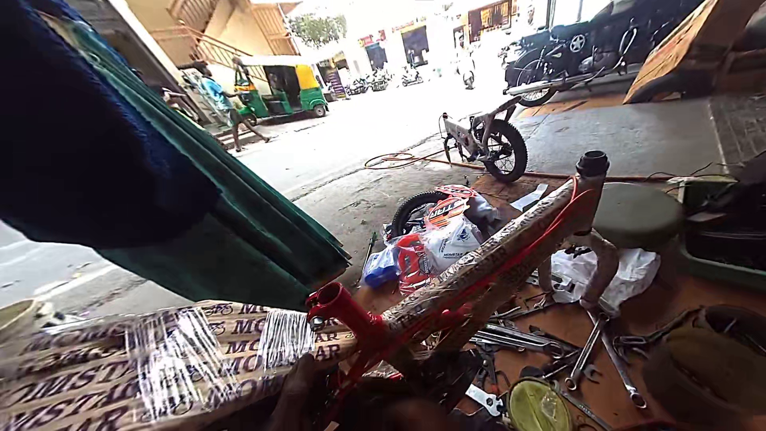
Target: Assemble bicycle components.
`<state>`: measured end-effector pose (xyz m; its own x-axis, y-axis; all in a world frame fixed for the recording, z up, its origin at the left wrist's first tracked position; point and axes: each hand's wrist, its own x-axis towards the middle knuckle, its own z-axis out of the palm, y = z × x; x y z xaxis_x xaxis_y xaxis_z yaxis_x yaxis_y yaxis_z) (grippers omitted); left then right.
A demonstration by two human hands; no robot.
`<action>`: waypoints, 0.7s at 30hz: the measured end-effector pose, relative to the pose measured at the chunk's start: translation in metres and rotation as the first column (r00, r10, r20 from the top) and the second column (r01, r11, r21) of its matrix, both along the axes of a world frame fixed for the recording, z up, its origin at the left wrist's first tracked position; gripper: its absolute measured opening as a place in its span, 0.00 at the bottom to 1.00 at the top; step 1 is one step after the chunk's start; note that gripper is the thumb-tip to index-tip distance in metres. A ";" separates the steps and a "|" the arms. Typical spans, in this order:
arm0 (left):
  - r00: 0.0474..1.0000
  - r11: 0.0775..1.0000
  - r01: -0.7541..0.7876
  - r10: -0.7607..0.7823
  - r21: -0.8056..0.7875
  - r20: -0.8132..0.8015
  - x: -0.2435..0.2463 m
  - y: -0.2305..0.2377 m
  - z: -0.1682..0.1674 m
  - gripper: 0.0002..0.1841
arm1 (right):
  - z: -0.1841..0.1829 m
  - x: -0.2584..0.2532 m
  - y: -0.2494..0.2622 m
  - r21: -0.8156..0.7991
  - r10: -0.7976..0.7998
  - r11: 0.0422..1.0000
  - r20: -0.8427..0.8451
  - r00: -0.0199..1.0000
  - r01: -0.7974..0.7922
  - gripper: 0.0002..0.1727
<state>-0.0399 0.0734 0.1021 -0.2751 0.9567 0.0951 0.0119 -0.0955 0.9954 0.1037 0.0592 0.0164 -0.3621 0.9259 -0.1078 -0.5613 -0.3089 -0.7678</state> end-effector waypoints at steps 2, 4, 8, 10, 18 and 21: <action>0.997 0.998 -0.056 0.054 -0.034 -0.047 0.001 -0.003 0.002 0.12 | 0.007 0.033 0.024 -0.016 0.182 0.983 0.056 0.982 -0.181 0.18; 0.993 0.993 -0.101 0.097 -0.066 -0.060 0.001 -0.007 0.002 0.12 | 0.010 0.041 0.030 0.005 0.261 0.965 0.087 0.961 -0.263 0.17; 0.994 0.991 -0.110 0.109 -0.079 -0.014 -0.002 -0.006 0.003 0.11 | -0.004 0.018 0.009 0.028 0.126 0.991 0.107 0.986 -0.129 0.19; 0.994 0.990 -0.109 0.108 -0.088 -0.007 -0.003 -0.007 0.003 0.10 | -0.013 -0.002 -0.005 0.034 0.072 0.997 -0.012 0.997 -0.072 0.21; 0.999 0.992 -0.045 0.044 -0.122 -0.013 -0.002 -0.013 0.003 0.12 | -0.013 -0.033 -0.025 -0.108 -0.024 0.994 -0.126 0.992 0.010 0.26; 0.999 0.994 -0.032 0.031 -0.109 -0.008 -0.002 -0.009 0.005 0.11 | -0.004 0.001 -0.003 -0.053 0.108 0.993 -0.033 0.994 -0.110 0.20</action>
<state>-0.0415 0.0640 0.1069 -0.3050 0.9523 -0.0072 0.0199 0.0139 0.9997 0.1048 0.0563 0.0125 -0.4644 0.8737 -0.1446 -0.5447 -0.4106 -0.7312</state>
